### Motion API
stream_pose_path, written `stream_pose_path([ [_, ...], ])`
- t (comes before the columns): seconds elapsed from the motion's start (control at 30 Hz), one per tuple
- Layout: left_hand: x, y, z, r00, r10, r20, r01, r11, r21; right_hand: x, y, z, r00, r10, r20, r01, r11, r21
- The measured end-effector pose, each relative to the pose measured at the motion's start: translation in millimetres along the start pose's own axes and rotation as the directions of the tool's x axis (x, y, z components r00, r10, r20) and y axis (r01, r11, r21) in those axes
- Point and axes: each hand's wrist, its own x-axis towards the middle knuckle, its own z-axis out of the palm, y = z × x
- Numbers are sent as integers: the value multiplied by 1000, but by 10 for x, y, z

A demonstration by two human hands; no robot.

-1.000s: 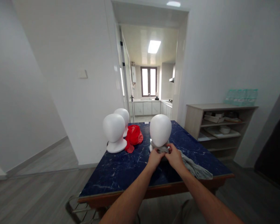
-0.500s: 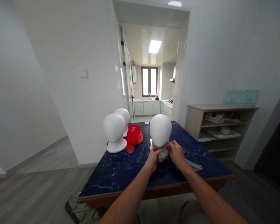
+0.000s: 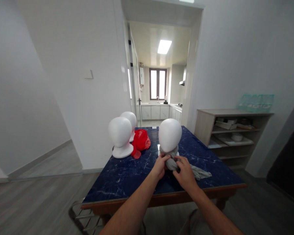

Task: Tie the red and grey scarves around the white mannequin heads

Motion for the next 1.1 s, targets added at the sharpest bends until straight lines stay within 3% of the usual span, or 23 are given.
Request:
stream_pose_path([
  [0.13, 15, -27, -30, 1000, -20, -14, 21, 999, 47, 3, 20, -145, 994, 79, 72, -94, 969, 230],
  [0.3, 31, -40, -33, 1000, -25, -12, 26, 997, 79, 42, 162, -301, 910, 244, 336, -396, 755, 523],
  [0.37, 31, -35, -30, 1000, -23, -16, 25, 996, 81, 94, 207, -387, 874, 259, 411, -453, 738, 500],
  [0.43, 24, -26, -29, 1000, -25, -17, 26, 996, 84, 166, 249, -511, 843, 254, 474, -469, 780, 414],
  [0.6, 7, -12, -21, 1000, -25, 11, 24, 994, 109, 380, 422, -907, 776, 242, 582, -305, 952, 11],
  [0.67, 10, -17, -9, 1000, -13, 19, 10, 991, 131, 464, 478, -1041, 750, 297, 591, -235, 955, -181],
  [0.73, 10, -22, 10, 1000, -1, 24, -3, 989, 148, 548, 493, -1143, 757, 318, 571, -190, 943, -273],
  [0.83, -16, -7, 24, 999, -5, 34, 0, 990, 143, 671, 468, -1252, 779, 271, 565, -187, 961, -203],
  [0.93, -64, 74, -32, 994, -63, 90, 52, 990, 129, 749, 480, -1345, 775, 252, 579, -292, 956, -25],
  [1.0, -77, 173, -125, 992, -79, 96, 52, 966, 253, 754, 525, -1407, 772, 276, 572, -378, 924, 64],
  [1.1, -35, 354, -303, 1000, 21, -2, -17, 857, 515, 705, 606, -1480, 731, 337, 593, -510, 847, 148],
])
